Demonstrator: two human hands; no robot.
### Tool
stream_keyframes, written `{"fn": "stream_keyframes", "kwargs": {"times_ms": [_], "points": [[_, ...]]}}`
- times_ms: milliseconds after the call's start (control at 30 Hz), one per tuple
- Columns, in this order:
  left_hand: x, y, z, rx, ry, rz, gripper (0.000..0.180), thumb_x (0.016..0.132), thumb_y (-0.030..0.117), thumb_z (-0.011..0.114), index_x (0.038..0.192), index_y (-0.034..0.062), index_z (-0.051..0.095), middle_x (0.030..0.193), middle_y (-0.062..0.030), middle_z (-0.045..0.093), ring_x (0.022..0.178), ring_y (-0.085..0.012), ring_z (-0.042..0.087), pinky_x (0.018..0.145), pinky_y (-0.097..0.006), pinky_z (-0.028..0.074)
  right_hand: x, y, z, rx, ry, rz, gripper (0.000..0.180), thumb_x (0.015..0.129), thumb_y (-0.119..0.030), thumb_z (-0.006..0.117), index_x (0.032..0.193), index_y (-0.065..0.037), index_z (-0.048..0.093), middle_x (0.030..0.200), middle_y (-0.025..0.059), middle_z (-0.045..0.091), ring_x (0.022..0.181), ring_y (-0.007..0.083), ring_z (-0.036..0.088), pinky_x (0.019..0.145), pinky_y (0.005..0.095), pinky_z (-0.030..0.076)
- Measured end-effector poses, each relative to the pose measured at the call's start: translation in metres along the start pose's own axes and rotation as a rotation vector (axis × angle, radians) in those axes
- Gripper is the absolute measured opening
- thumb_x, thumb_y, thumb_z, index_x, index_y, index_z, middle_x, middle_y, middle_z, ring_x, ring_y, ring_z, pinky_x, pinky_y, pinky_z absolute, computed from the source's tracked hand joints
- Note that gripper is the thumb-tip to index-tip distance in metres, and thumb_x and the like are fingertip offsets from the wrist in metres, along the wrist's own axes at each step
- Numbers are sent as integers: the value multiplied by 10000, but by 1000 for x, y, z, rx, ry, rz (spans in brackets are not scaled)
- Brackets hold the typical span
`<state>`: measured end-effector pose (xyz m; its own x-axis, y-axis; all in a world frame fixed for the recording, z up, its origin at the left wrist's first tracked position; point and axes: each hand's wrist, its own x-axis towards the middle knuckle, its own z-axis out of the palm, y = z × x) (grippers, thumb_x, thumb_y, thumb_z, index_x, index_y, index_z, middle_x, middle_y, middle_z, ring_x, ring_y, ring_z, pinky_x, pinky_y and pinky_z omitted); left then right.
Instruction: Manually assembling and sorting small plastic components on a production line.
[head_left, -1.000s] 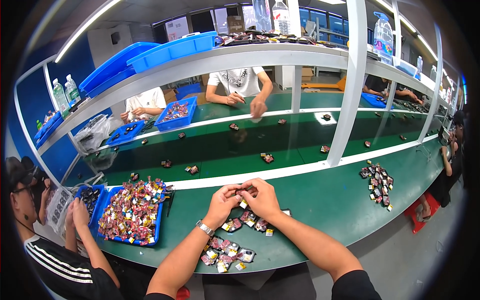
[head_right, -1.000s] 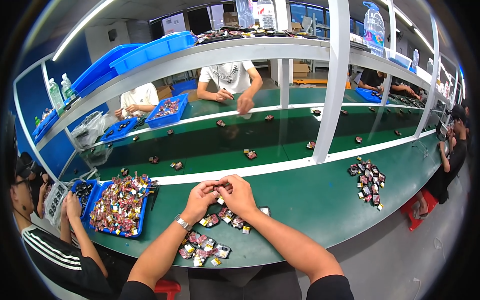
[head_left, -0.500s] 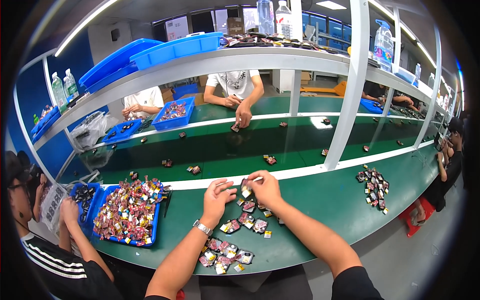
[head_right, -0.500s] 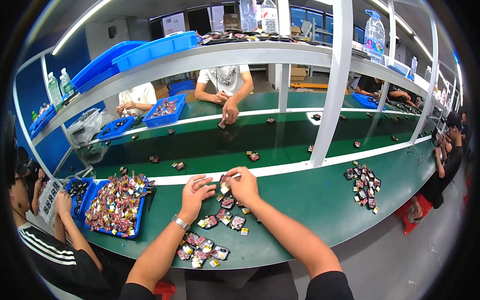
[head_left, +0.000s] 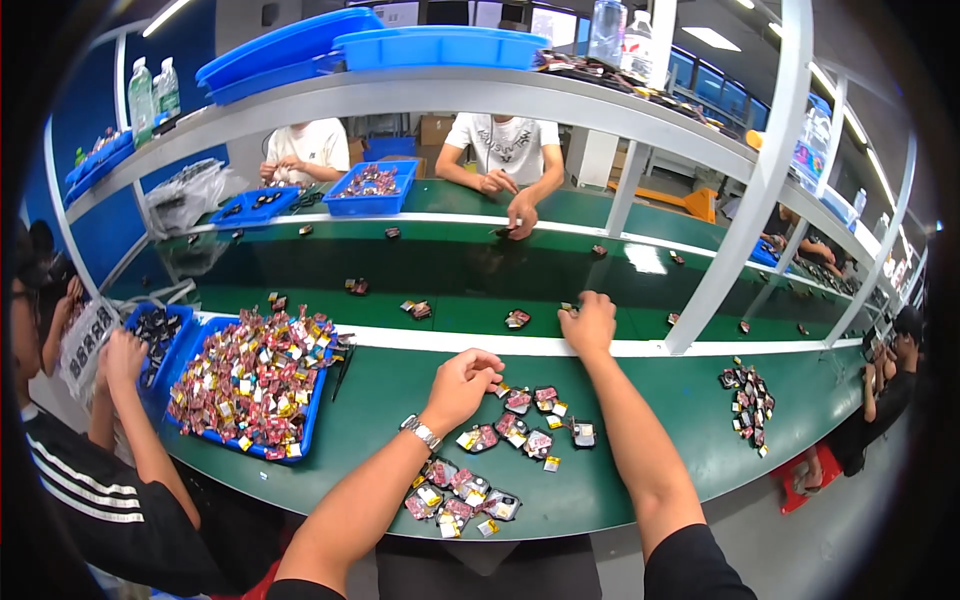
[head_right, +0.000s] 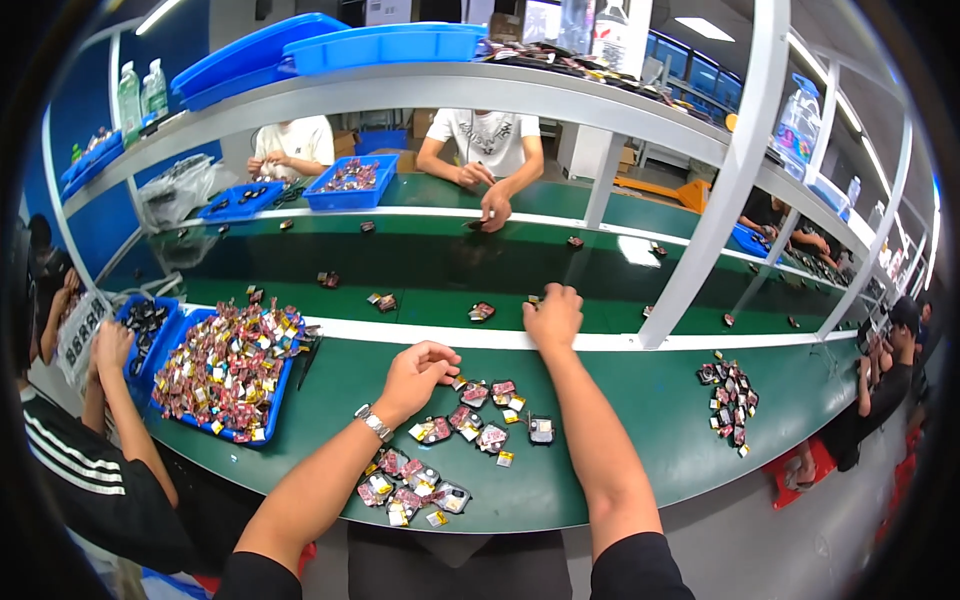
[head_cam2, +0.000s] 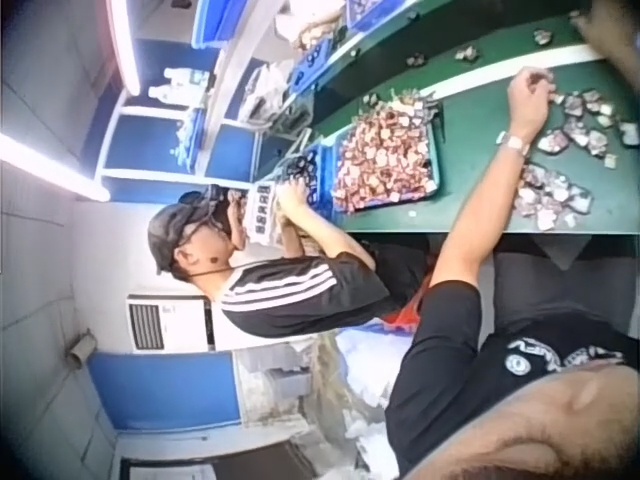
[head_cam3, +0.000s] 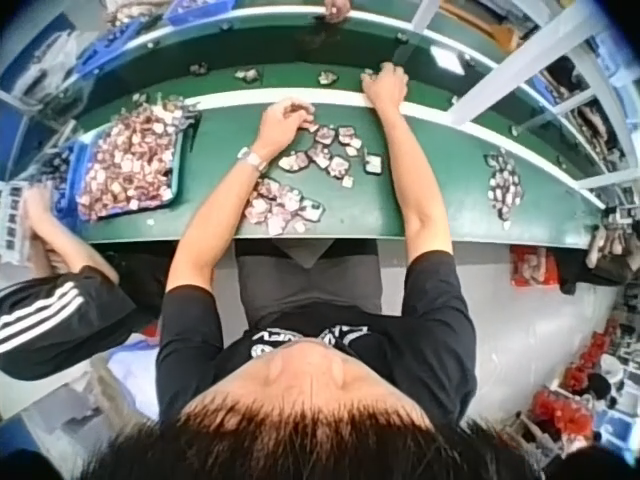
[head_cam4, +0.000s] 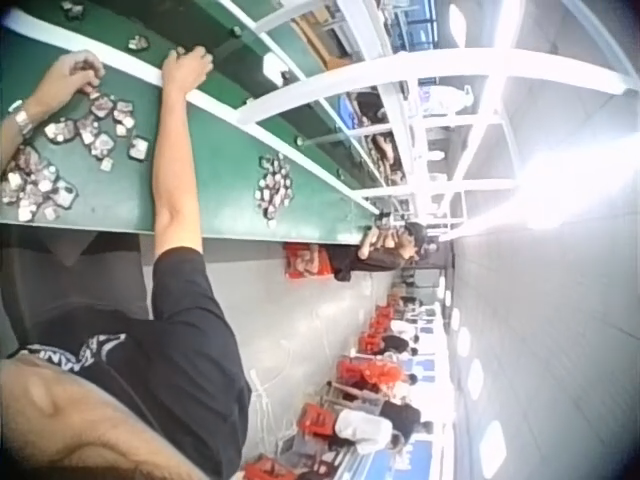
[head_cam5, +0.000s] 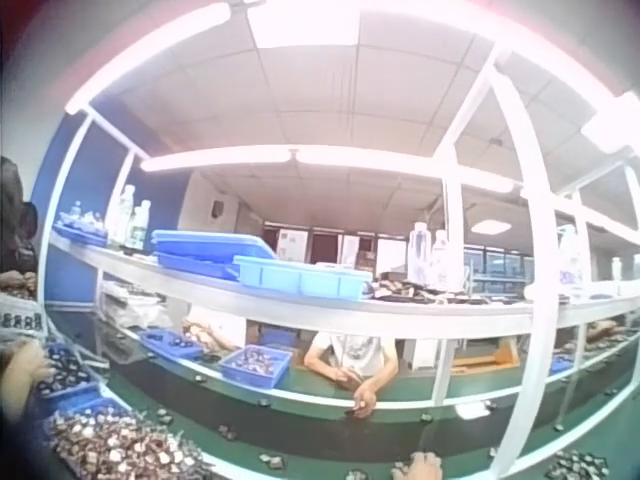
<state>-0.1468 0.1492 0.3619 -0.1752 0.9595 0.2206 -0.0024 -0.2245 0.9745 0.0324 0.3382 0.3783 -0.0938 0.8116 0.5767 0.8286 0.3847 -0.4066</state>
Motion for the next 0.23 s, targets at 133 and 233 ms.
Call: {"fn": "stream_keyframes", "kwargs": {"times_ms": [133, 233], "points": [[6, -5, 5, -29, -68, 1, 163, 928, -3, 504, 1067, -21, 587, 1051, -132, 656, 911, -179, 664, 777, -280, 564, 5, 43, 10, -19, -96, 116, 482, 730, -236, 767, 1133, -33, 596, 1094, 159, 606, 1070, 345, 562, 908, 454, 463], [2, -2, 0, -57, -56, -28, 160, 930, 13, 518, 1069, -25, 587, 1058, -131, 657, 915, -185, 664, 775, -277, 563, 10, 52, 11, 196, -195, 135, 478, 737, -223, 764, 1134, -17, 596, 1094, 161, 629, 1069, 318, 588, 945, 426, 444]]}}
